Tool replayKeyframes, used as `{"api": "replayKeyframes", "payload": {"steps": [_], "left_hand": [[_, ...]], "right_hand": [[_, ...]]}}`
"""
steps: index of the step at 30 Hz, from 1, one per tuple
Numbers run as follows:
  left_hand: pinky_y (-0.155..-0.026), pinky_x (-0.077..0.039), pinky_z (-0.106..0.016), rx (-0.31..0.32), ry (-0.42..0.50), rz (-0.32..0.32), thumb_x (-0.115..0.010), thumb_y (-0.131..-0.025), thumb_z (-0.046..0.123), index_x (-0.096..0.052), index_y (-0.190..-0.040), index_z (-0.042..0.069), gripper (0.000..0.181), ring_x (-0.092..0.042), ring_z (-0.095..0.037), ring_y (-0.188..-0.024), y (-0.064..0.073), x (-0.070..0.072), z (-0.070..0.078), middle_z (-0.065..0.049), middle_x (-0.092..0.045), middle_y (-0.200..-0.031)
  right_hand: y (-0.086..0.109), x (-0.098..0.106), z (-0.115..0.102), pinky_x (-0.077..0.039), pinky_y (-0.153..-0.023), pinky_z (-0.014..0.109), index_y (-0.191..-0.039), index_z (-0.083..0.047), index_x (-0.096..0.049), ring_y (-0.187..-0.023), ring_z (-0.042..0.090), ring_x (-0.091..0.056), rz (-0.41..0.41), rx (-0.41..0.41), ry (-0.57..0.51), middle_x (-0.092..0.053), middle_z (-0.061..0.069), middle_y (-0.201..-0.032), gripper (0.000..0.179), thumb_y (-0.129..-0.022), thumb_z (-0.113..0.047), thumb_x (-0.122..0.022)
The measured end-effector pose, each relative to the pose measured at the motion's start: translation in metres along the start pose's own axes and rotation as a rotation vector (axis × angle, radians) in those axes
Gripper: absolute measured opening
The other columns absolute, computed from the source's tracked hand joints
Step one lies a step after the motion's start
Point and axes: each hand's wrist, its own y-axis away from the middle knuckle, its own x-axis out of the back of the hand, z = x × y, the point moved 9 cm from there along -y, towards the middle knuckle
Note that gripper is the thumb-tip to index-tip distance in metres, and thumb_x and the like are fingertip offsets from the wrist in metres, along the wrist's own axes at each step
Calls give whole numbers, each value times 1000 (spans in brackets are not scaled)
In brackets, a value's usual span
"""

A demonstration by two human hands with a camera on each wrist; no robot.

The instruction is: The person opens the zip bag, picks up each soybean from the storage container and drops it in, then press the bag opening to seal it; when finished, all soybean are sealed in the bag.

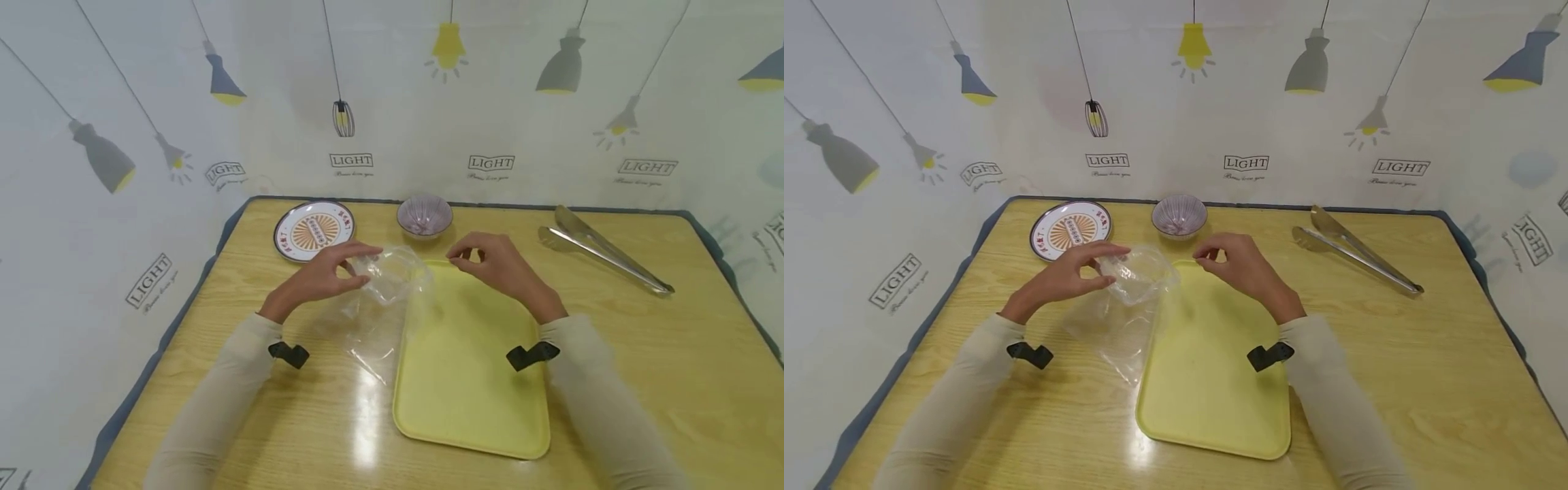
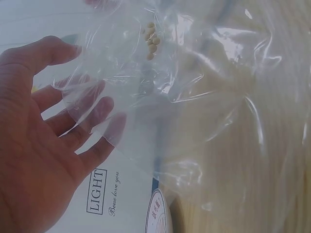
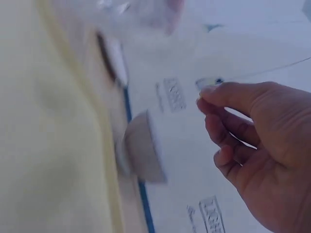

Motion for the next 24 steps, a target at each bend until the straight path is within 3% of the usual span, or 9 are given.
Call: {"api": "replayKeyframes", "payload": {"steps": [6, 11, 15, 20, 24], "left_hand": [[-91, -59, -42, 7, 7, -2, -71, -93, 18, -56, -144, 11, 53, -60, -26, -126, 0, 1, -1, -11, -58, -144], [-90, -59, -43, 4, 16, -17, -70, -94, 18, -55, -145, 12, 53, -60, -25, -125, -4, -3, 2, -11, -57, -146], [-90, -59, -44, -10, 15, -18, -70, -94, 18, -55, -145, 13, 53, -60, -25, -126, -6, -3, 3, -10, -57, -146], [-89, -60, -43, -12, 2, -15, -70, -95, 18, -54, -145, 12, 53, -62, -24, -122, -5, -2, 2, -11, -57, -146], [-88, -60, -43, -6, -3, -9, -70, -94, 18, -54, -145, 10, 54, -62, -26, -122, -1, 1, 1, -13, -57, -145]], "right_hand": [[-23, -14, -44, -45, -66, 25, -100, -13, -79, -78, 10, -58, 21, 81, -167, -73, 0, -88, 9, -93, -13, -72], [-37, -24, -64, -40, -60, 24, -100, -9, -78, -73, 14, -54, 16, 151, -151, -72, 2, -88, 10, -92, -11, -73], [-42, -29, -69, -46, -63, 28, -102, -6, -77, -80, 16, -58, 2, 181, -116, -73, 4, -92, 11, -92, -10, -73], [-46, -33, -69, -56, -78, 42, -103, -4, -76, -89, 19, -65, -37, 178, -96, -75, 7, -97, 12, -93, -9, -72], [-47, -26, -68, -55, -77, 39, -103, -5, -76, -89, 18, -65, -22, 160, -80, -74, 6, -97, 12, -93, -10, -71]]}}
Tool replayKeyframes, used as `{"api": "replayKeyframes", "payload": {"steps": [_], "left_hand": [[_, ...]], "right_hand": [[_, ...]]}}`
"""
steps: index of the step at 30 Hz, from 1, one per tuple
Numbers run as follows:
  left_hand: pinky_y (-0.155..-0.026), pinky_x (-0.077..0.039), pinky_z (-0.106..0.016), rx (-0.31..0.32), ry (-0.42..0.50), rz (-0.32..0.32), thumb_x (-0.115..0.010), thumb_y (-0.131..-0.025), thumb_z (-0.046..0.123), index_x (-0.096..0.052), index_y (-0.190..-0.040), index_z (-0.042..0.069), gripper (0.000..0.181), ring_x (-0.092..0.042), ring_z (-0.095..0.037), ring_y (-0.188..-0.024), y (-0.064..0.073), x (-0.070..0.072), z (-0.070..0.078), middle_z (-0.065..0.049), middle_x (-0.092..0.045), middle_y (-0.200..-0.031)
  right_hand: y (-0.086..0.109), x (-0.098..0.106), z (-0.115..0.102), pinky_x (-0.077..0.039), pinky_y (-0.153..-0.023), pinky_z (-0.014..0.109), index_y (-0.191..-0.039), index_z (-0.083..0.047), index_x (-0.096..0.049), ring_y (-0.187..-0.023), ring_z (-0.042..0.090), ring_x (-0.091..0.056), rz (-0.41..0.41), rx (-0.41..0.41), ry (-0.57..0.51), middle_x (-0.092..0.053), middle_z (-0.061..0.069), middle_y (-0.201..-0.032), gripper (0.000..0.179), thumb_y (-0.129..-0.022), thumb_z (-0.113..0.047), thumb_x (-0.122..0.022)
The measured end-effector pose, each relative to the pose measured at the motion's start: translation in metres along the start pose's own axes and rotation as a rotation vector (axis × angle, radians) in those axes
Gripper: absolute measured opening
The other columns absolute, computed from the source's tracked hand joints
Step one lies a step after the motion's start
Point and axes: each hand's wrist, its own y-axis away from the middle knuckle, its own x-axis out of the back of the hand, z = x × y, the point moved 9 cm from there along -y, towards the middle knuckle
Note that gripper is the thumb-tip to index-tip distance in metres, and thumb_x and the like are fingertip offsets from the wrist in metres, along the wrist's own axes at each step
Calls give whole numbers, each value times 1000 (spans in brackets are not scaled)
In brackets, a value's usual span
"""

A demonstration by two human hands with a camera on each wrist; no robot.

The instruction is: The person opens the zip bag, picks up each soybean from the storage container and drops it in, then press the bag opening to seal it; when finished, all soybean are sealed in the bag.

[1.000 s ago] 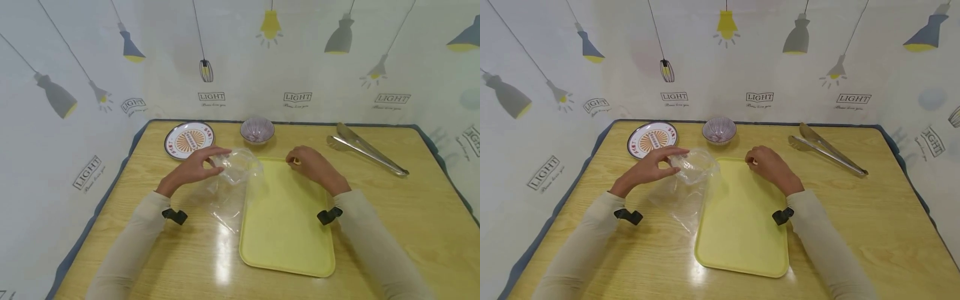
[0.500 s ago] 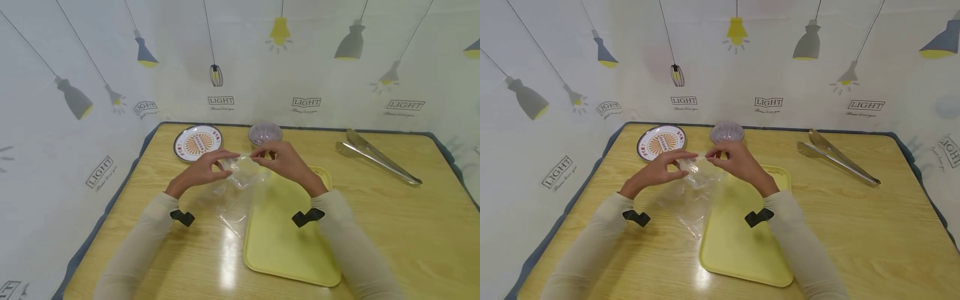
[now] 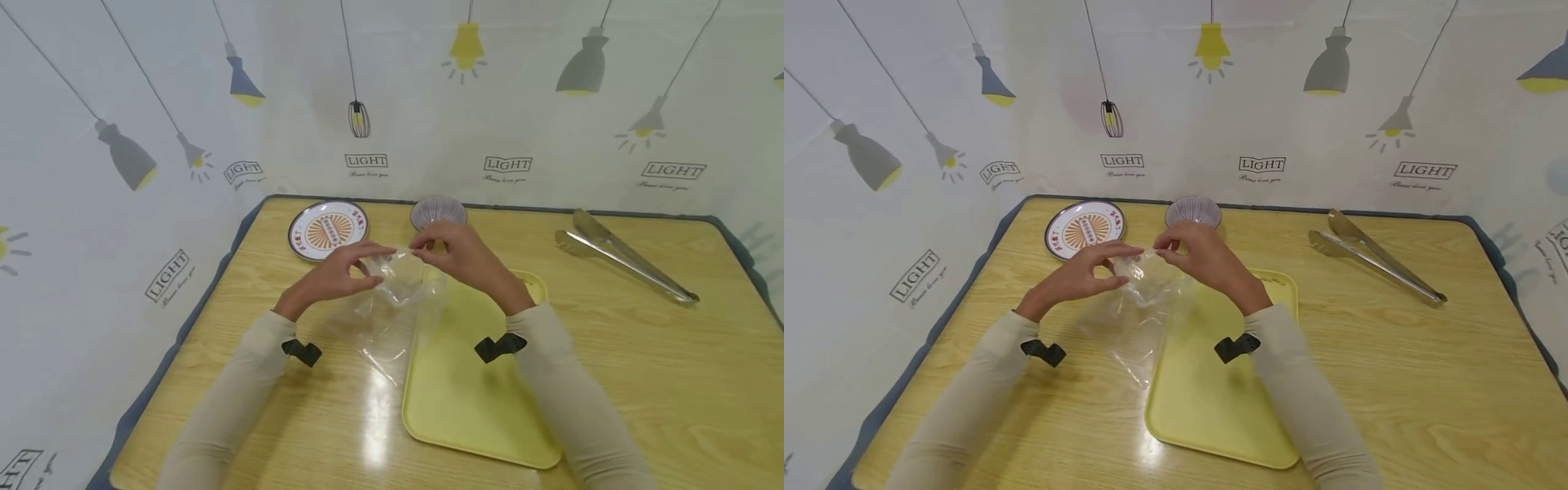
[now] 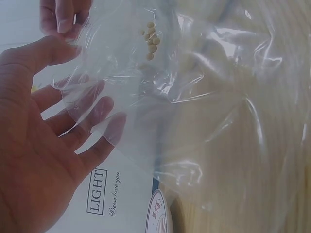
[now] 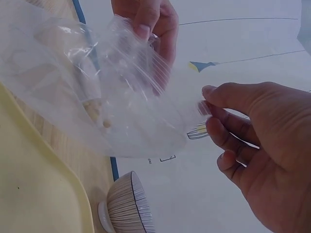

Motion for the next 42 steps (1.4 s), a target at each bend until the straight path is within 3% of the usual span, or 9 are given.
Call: {"api": "replayKeyframes", "payload": {"steps": [8, 15, 20, 25, 32, 42], "left_hand": [[-91, -59, -40, 12, -13, 15, -71, -94, 19, -55, -144, 10, 54, -63, -25, -121, 1, 3, -1, -11, -58, -146], [-91, -59, -41, -5, -6, 30, -72, -93, 16, -56, -144, 9, 54, -65, -24, -114, 2, 5, 0, -11, -60, -143], [-90, -59, -44, -18, 16, 33, -71, -93, 14, -56, -143, 6, 53, -63, -26, -120, 0, 4, 2, -15, -60, -142], [-90, -59, -44, -16, 19, 25, -71, -93, 14, -55, -143, 5, 53, -62, -27, -121, -2, 2, 2, -15, -60, -141], [-91, -59, -45, -19, 10, 5, -71, -93, 16, -55, -143, 6, 53, -62, -27, -121, -5, -2, 3, -13, -60, -141], [-93, -57, -45, -2, 3, -1, -70, -94, 19, -54, -146, 12, 55, -64, -26, -117, -3, 1, -3, -12, -55, -148]], "right_hand": [[17, 41, 24, -38, -61, 23, -99, -10, -78, -81, 14, -61, 96, -41, 94, -75, 4, -91, 9, -92, -7, -72], [48, 67, 68, -42, -63, 26, -103, -8, -77, -83, 18, -63, 108, -156, 182, -75, 7, -95, 11, -95, -9, -69], [74, 57, 105, -52, -77, 41, -106, -4, -75, -91, 26, -65, -28, -261, 224, -74, 13, -102, 14, -96, -10, -67], [94, 40, 129, -56, -84, 47, -105, 0, -74, -92, 30, -65, -135, -258, 330, -73, 14, -100, 13, -94, -5, -68], [103, 28, 129, -53, -73, 41, -88, -4, -73, -78, 27, -59, -132, -135, 532, -68, 11, -84, 10, -94, 0, -66], [96, 18, 127, -50, -68, 43, -77, -7, -68, -72, 27, -55, -218, -152, 709, -64, 9, -79, 22, -98, -5, -62]]}}
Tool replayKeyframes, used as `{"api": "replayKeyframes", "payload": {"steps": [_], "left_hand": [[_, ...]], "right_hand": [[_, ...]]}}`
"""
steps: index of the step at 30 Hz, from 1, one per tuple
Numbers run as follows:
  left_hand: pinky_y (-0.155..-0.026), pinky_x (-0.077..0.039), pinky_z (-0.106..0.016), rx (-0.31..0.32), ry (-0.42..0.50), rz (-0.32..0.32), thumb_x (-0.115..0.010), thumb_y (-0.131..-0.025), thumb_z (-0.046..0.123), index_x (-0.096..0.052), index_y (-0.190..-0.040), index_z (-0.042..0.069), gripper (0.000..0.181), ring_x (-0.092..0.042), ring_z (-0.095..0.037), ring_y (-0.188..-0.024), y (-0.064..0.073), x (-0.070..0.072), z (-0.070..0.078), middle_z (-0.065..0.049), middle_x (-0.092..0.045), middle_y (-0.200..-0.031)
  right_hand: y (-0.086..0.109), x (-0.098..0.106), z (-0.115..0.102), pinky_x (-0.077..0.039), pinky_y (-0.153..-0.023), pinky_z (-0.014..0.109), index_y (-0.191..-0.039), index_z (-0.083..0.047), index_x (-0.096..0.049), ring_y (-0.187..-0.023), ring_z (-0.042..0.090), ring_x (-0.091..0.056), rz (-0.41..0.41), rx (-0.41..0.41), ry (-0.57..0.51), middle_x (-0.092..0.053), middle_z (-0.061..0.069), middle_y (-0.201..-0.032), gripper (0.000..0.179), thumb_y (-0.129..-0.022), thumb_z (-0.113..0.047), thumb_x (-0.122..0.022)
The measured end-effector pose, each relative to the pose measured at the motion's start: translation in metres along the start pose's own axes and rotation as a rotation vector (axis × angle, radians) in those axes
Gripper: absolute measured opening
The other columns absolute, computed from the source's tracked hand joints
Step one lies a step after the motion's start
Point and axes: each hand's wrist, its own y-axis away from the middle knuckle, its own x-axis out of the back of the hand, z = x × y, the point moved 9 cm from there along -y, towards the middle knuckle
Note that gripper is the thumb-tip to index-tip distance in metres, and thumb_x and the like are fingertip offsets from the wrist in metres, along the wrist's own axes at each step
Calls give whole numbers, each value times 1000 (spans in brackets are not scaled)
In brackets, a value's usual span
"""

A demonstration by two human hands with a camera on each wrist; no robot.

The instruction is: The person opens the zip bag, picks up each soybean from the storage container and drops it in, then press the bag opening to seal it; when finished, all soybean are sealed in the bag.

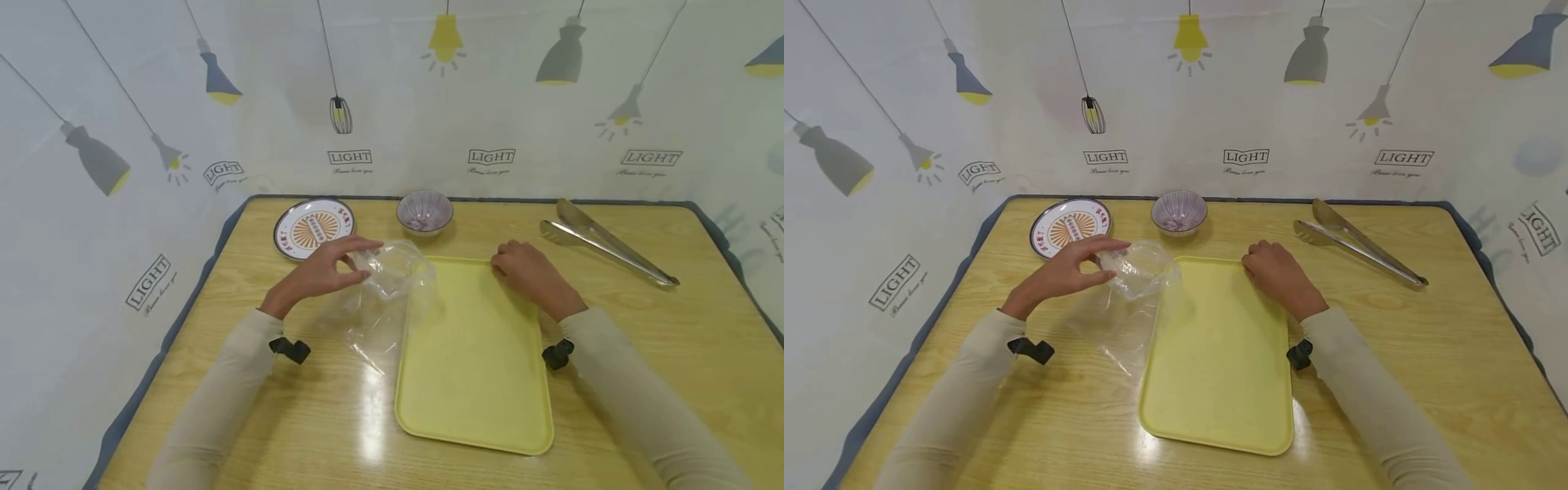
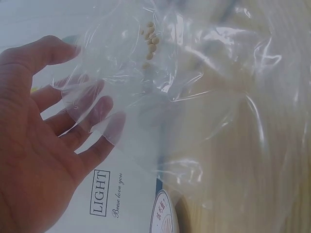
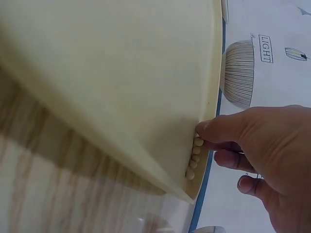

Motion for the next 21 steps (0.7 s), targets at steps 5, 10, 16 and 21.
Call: {"api": "replayKeyframes", "payload": {"steps": [5, 10, 16, 21], "left_hand": [[-93, -57, -45, 8, -1, -3, -70, -94, 19, -53, -146, 11, 55, -64, -26, -118, 0, 0, -2, -12, -54, -149], [-93, -57, -45, 5, 0, 5, -70, -94, 18, -54, -145, 11, 54, -62, -27, -121, 0, 1, -2, -12, -55, -148], [-94, -57, -46, 2, 3, 5, -70, -94, 19, -54, -145, 11, 54, -62, -28, -122, -1, 0, -2, -12, -55, -148], [-93, -58, -45, -4, 6, 6, -71, -94, 18, -55, -145, 11, 54, -61, -27, -123, -3, -1, 0, -12, -56, -146]], "right_hand": [[-1, 0, -1, -52, -69, 44, -78, -7, -68, -73, 27, -57, -13, 5, 8, -65, 10, -79, 20, -97, -5, -63], [-2, 5, 1, -56, -78, 46, -92, -4, -74, -85, 28, -64, -8, -8, -166, -71, 11, -91, 7, -94, -5, -67], [-7, 24, 1, -55, -78, 40, -104, -5, -76, -89, 23, -65, 77, -67, -487, -75, 9, -98, 12, -93, -7, -71], [-13, 54, -12, -47, -66, 25, -103, -10, -77, -82, 15, -63, 206, -42, -574, -76, 4, -92, 11, -94, -11, -71]]}}
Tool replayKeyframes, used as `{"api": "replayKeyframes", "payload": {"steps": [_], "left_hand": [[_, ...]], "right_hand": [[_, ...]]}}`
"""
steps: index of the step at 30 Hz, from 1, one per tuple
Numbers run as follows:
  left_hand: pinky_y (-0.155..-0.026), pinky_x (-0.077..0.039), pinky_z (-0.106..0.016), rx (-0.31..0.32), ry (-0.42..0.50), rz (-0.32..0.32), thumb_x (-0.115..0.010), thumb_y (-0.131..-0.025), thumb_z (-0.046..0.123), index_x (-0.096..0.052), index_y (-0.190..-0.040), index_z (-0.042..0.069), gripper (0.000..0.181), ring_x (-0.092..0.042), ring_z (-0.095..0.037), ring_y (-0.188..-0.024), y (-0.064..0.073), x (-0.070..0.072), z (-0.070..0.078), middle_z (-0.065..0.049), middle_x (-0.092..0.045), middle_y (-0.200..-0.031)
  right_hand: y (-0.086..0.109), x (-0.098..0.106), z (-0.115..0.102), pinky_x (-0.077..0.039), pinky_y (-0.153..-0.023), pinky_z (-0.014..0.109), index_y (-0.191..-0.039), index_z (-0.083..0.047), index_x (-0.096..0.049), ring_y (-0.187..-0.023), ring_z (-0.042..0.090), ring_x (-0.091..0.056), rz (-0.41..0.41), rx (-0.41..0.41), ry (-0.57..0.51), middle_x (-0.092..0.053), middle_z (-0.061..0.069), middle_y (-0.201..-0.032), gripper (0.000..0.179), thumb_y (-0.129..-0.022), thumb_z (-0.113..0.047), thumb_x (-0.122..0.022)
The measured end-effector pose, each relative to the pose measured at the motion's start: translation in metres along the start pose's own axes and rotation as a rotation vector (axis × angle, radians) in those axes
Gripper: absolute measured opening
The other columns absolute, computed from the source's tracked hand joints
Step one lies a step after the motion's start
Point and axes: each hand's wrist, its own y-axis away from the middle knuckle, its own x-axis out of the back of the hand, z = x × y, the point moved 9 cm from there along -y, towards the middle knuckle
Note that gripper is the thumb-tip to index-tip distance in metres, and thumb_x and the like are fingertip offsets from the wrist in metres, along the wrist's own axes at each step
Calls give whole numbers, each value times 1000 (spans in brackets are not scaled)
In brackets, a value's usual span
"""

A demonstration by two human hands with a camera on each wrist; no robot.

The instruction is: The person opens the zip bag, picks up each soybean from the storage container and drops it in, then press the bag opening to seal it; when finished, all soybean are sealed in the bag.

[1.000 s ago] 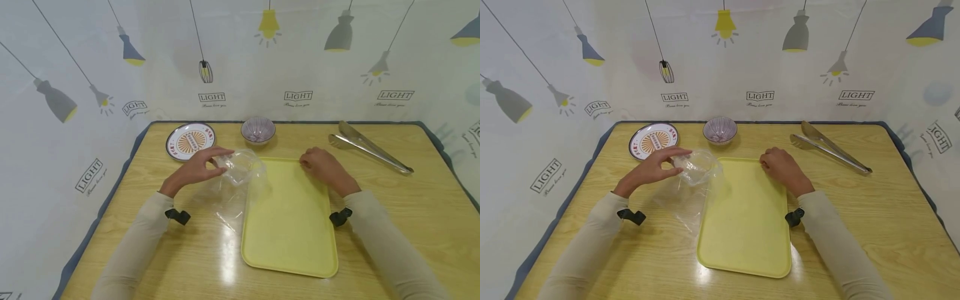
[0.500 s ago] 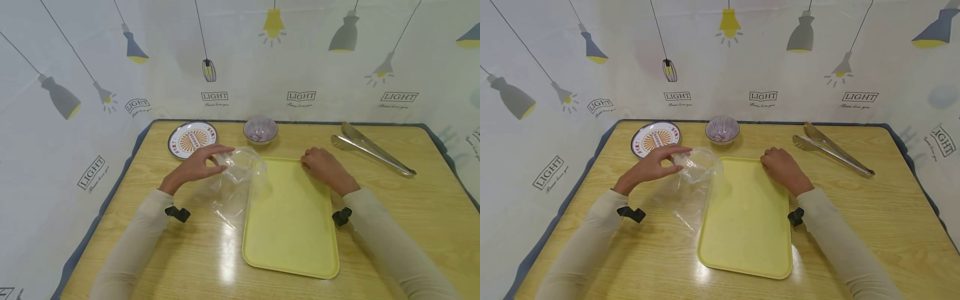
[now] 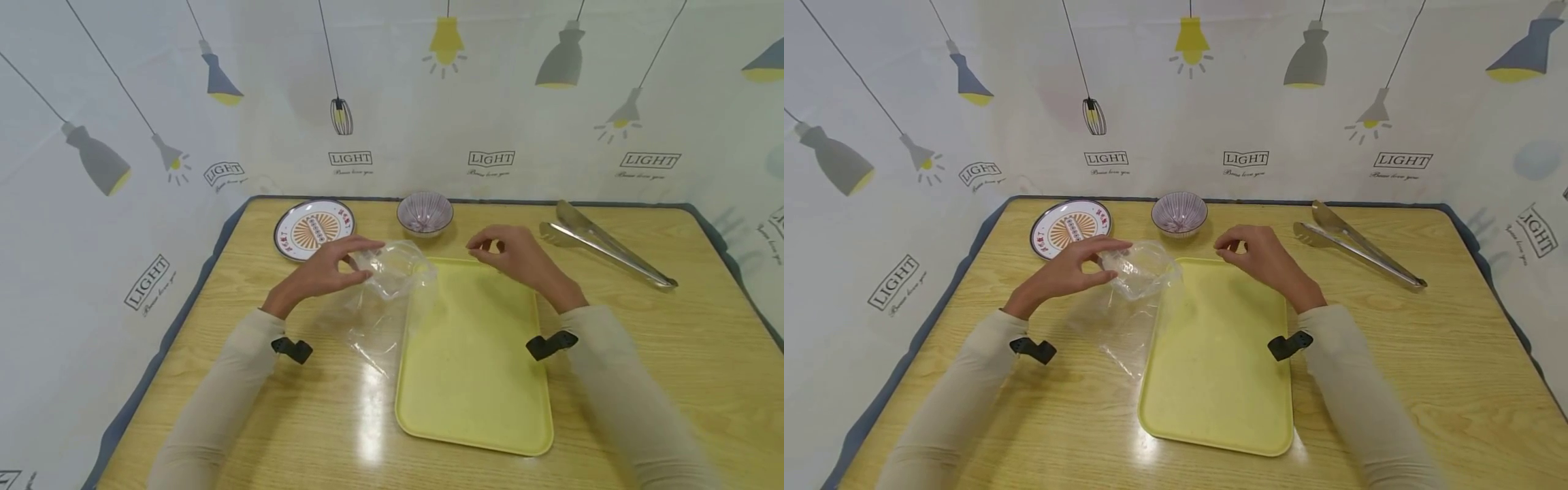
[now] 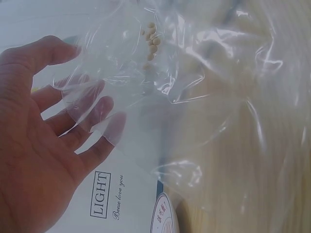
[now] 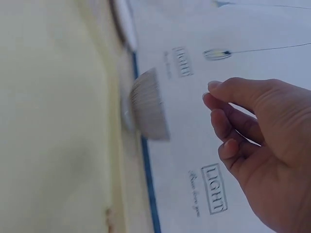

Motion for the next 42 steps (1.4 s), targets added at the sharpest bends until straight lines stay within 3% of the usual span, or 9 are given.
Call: {"api": "replayKeyframes", "payload": {"steps": [4, 10, 16, 23, 29, 34, 39, 42], "left_hand": [[-93, -58, -45, -8, -1, -4, -71, -94, 18, -54, -145, 12, 54, -61, -27, -124, -2, -2, 2, -11, -57, -145], [-91, -59, -43, -11, -13, -5, -71, -94, 19, -55, -145, 11, 54, -59, -27, -125, -3, -2, 3, -11, -58, -145], [-90, -59, -44, -30, -12, -4, -69, -94, 19, -54, -145, 9, 54, -59, -28, -126, -5, -2, 5, -13, -58, -144], [-88, -60, -43, -37, -13, -7, -70, -94, 18, -55, -145, 9, 54, -59, -26, -126, -4, -2, 4, -13, -59, -143], [-88, -60, -44, -38, -10, -2, -70, -93, 18, -55, -144, 9, 54, -60, -27, -125, -4, -1, 3, -13, -59, -142], [-90, -59, -44, -26, -10, -9, -70, -93, 18, -55, -145, 10, 54, -59, -27, -125, -5, -2, 3, -13, -58, -143], [-91, -59, -43, -30, -13, -7, -71, -93, 18, -54, -145, 10, 55, -59, -27, -125, -5, -2, 3, -12, -58, -144], [-92, -59, -43, -22, -5, -7, -71, -93, 17, -55, -145, 10, 55, -59, -27, -126, -6, -3, 2, -12, -58, -144]], "right_hand": [[-9, 5, -22, -47, -65, 20, -102, -12, -78, -80, 13, -61, 44, 11, -117, -75, 2, -91, 10, -95, -14, -70], [-28, -11, -53, -48, -67, 22, -103, -11, -78, -82, 16, -58, 3, 17, -269, -73, 5, -92, 12, -95, -16, -70], [-39, -21, -81, -48, -68, 25, -102, -11, -78, -82, 18, -59, -4, 79, -277, -73, 3, -93, 10, -93, -13, -72], [-48, -27, -94, -44, -64, 23, -102, -12, -78, -79, 16, -57, -12, 120, -244, -72, 1, -90, 11, -92, -14, -74], [-48, -24, -91, -44, -65, 23, -104, -11, -77, -80, 15, -58, -1, 126, -219, -72, 2, -92, 12, -93, -13, -73], [-44, -10, -80, -44, -64, 22, -102, -12, -78, -79, 14, -58, 42, 108, -200, -73, 2, -91, 10, -92, -12, -73], [-32, 10, -55, -42, -65, 20, -101, -11, -78, -80, 11, -58, 82, 88, -131, -73, 2, -89, 10, -93, -12, -72], [-20, 19, -29, -44, -66, 21, -101, -11, -78, -81, 11, -59, 86, 30, -78, -74, 2, -90, 10, -94, -14, -72]]}}
